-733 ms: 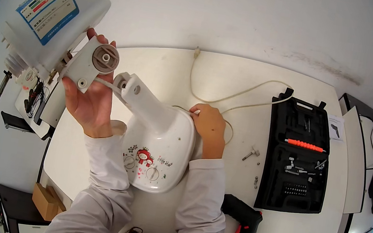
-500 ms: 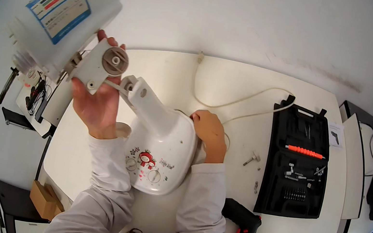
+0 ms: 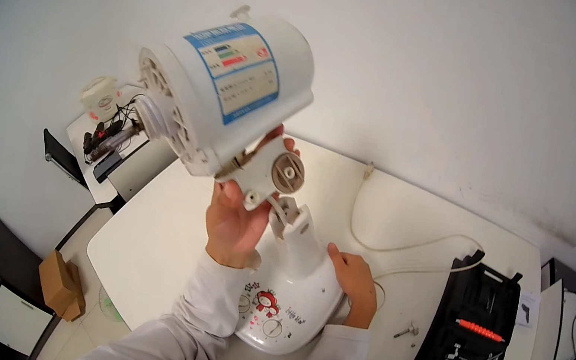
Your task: The person disassembles a white electric fan by removing the motor housing and detaching the motor from the stand. They repeatedly spray lubricant into the motor shaft and rotate the shaft by hand to distribute the lubricant. The person reassembles the motor housing and stand, then continues to rotate the shaft to test movement.
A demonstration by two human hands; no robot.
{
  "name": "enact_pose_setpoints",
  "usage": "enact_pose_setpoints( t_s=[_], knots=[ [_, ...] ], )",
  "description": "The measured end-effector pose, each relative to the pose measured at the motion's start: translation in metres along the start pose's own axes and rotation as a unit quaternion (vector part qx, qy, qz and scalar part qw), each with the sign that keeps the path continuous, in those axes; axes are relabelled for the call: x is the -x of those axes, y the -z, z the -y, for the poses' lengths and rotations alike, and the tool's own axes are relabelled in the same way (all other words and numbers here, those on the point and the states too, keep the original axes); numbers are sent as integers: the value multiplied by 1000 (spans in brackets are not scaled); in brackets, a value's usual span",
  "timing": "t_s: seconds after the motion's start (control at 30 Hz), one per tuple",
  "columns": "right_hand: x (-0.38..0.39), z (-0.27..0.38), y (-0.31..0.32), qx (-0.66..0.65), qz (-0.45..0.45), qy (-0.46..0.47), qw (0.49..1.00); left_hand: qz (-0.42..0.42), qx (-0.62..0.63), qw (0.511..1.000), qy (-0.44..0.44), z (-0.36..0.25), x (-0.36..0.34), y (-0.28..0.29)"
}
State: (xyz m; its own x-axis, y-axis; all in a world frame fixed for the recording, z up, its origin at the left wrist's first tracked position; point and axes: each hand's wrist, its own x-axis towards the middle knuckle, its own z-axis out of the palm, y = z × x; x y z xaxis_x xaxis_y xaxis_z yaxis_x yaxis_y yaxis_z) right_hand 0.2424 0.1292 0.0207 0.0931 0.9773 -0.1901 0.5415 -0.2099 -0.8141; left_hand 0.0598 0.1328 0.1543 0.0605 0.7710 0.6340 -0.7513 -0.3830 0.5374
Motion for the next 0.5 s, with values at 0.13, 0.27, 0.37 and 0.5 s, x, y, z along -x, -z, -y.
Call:
enact_pose_setpoints(
  t_s=[0.13, 0.27, 0.37, 0.5],
  knots=[
    [-1, 6, -1, 58, 14, -15, 998, -8, 32, 999, 12, -1, 2, 3],
    [17, 22, -2, 193, -131, 85, 969, -30, 52, 998, 10, 5, 6, 7],
    [26, 36, 13, 100, -209, 174, 957, -22, 13, 1000, 8, 7, 5, 2],
    [54, 82, 27, -50, -249, 253, 933, -38, -9, 999, 16, 6, 10, -4]
  ],
)
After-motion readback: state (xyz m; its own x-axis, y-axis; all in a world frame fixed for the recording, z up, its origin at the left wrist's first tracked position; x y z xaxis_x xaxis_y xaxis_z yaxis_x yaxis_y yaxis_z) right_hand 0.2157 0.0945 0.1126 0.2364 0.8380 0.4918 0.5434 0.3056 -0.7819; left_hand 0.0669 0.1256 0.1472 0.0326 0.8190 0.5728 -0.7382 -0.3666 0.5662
